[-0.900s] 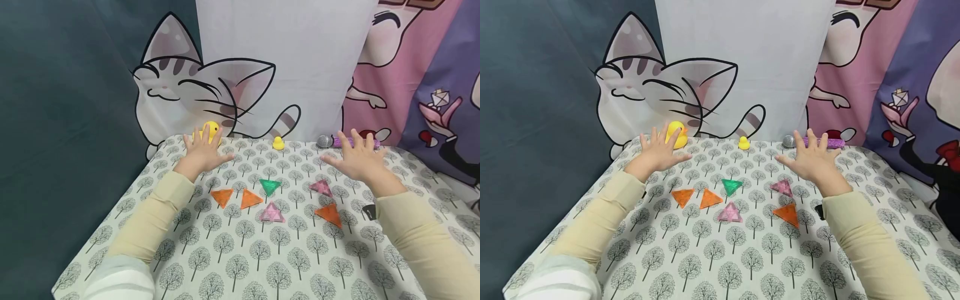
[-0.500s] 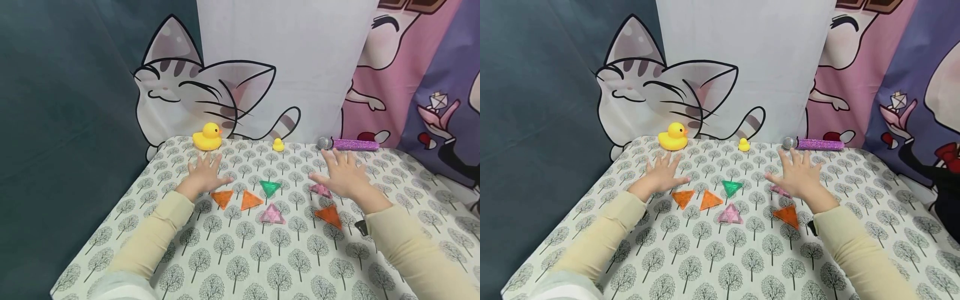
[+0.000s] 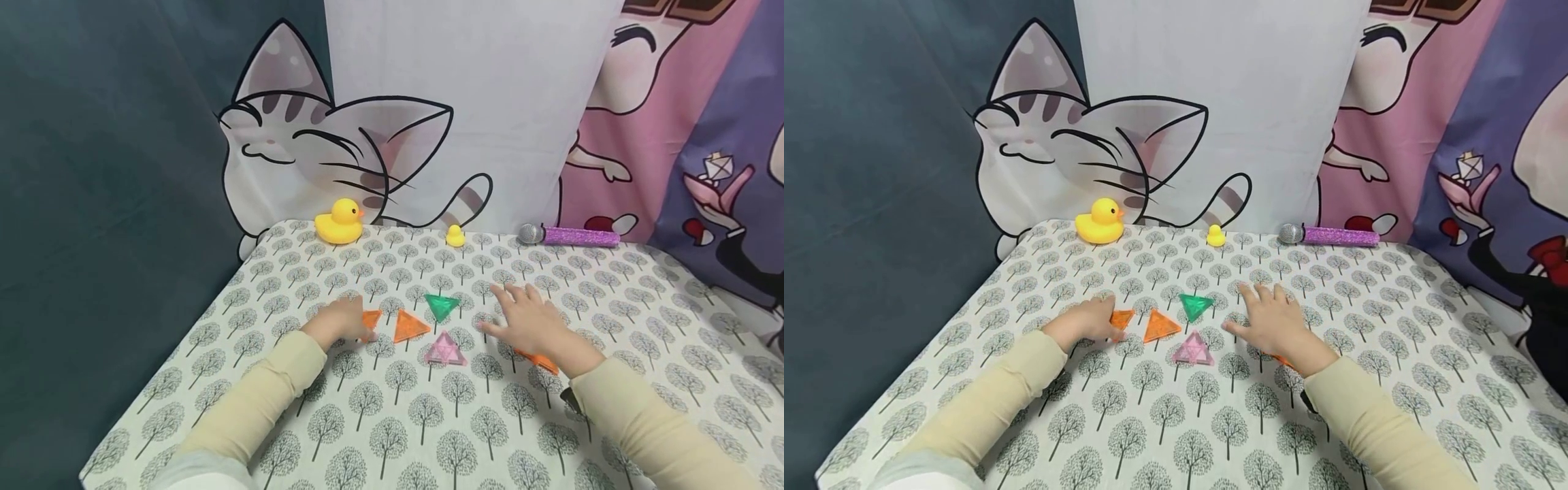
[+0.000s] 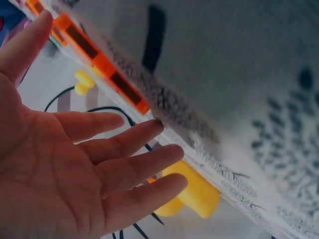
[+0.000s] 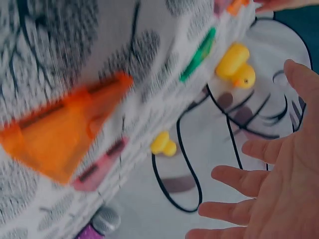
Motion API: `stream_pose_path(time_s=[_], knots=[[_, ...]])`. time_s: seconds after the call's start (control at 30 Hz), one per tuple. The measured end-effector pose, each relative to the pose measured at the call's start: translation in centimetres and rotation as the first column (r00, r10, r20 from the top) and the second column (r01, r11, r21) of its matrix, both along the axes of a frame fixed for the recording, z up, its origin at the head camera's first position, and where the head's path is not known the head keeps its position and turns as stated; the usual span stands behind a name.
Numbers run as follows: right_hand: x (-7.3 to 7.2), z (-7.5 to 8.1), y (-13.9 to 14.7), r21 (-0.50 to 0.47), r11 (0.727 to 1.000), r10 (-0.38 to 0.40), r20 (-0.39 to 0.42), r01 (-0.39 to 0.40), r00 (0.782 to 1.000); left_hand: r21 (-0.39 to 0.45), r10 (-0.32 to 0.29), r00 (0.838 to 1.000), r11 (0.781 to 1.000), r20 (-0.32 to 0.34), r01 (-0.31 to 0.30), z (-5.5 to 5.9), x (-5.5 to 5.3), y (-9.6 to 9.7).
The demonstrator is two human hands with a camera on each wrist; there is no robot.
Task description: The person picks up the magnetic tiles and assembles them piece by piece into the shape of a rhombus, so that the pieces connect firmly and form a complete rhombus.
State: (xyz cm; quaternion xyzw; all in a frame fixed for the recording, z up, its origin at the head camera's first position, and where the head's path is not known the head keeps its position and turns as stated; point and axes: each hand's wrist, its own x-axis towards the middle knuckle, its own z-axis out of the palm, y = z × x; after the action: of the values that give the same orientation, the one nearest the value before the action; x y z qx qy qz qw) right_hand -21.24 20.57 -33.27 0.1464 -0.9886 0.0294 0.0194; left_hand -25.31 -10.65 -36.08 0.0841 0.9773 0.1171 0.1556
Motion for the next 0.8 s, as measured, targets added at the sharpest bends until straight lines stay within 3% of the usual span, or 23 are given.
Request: stream_pose_path(time_s=[0.13,0.33,0.47,0.63,0.8], knots=[[0.4,-1.0,-1.0,0.023,0.999,0.045,0.007,-0.045,0.999,-0.006,-0.002,1.0,1.0,-0.012,0.002,-0.2,-0.2,0.3],[1.0,-2.1,-2.2,0.046,0.991,0.12,0.06,-0.123,0.991,-0.039,-0.016,0.997,0.999,-0.077,0.013,-0.3,-0.5,0.9],[1.1,-2.8,-3.0,0.063,0.982,0.17,0.105,-0.177,0.98,-0.044,0.006,0.992,0.999,-0.124,-0.011,-0.5,-0.6,1.1],[1.1,-3.2,-4.0,0.088,0.97,0.215,0.127,-0.227,0.968,0.001,0.039,0.991,0.999,-0.129,-0.039,-0.6,-0.8,1.5],[1.0,-3.4,-4.6,0.088,0.969,0.219,0.109,-0.229,0.97,0.024,0.017,0.995,1.0,-0.097,-0.014,-0.5,-0.8,1.8]])
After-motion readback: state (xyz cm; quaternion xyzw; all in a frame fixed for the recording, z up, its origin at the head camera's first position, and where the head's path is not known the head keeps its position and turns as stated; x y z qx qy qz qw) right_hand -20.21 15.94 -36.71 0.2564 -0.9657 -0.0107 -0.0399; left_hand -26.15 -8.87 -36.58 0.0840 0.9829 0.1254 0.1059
